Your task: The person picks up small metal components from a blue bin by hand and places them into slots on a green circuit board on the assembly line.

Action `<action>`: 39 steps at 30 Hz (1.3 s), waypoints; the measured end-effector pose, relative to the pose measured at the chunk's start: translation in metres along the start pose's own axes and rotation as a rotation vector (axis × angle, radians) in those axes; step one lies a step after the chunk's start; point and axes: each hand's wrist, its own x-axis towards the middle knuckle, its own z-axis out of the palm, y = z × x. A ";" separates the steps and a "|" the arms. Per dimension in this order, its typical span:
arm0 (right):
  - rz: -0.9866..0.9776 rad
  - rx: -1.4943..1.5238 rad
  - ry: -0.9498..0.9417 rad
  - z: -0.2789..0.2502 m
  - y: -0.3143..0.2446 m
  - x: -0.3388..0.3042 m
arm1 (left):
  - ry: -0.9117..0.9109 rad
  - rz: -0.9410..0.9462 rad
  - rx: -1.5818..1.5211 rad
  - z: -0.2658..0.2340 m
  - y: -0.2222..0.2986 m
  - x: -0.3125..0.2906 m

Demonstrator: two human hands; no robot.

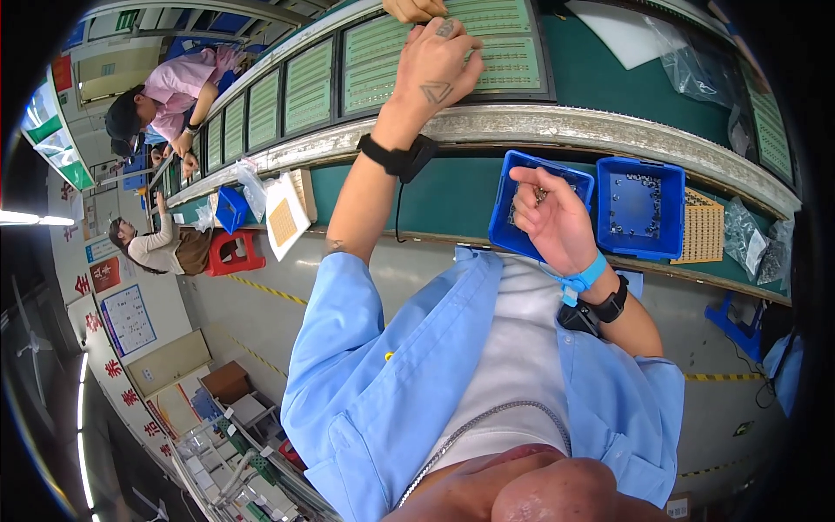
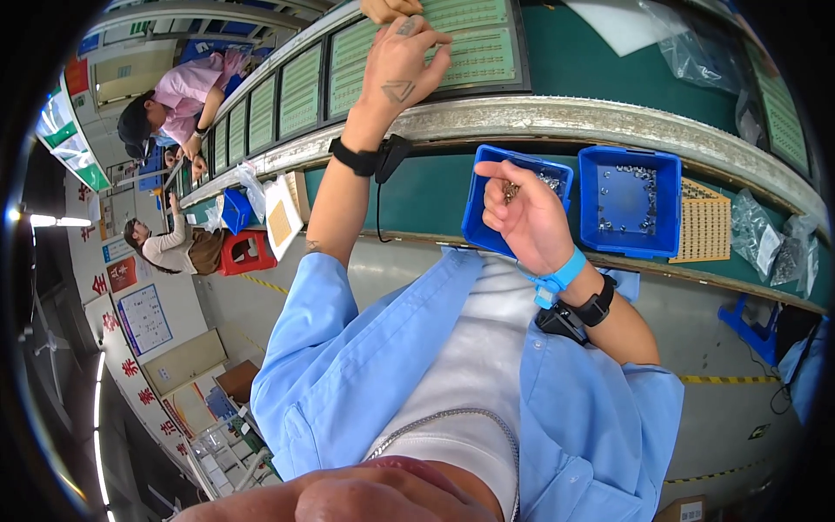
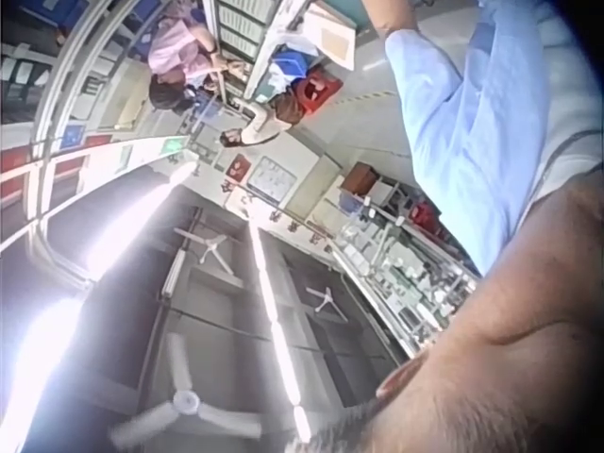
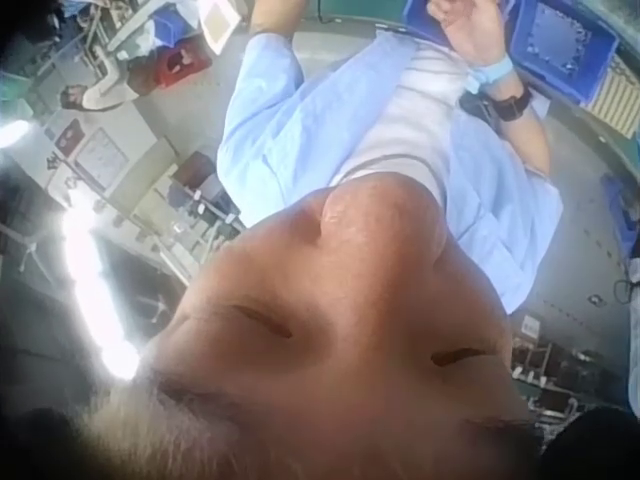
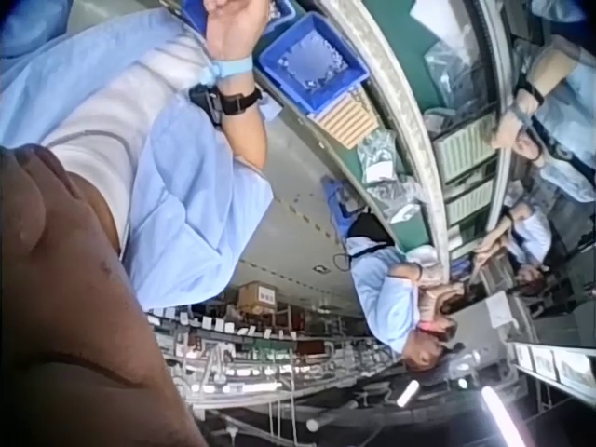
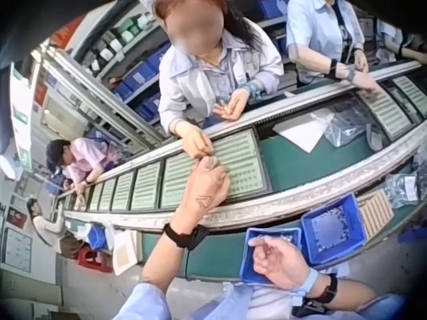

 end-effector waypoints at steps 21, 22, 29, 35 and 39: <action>-0.129 0.097 -0.163 0.004 0.007 0.016 | -0.129 0.061 -0.312 -0.042 0.104 -0.077; -0.145 0.062 -0.137 0.005 0.007 0.016 | -0.128 0.065 -0.317 -0.043 0.105 -0.075; -0.128 -0.111 0.055 0.014 0.001 0.009 | -0.056 -0.233 -0.591 -0.030 0.107 -0.076; -0.122 -0.184 0.081 -0.002 0.000 0.005 | -0.054 -0.393 -0.767 -0.025 0.118 -0.074; -0.095 -0.143 0.083 0.001 -0.003 0.003 | -0.043 -0.235 -0.538 -0.029 0.119 -0.071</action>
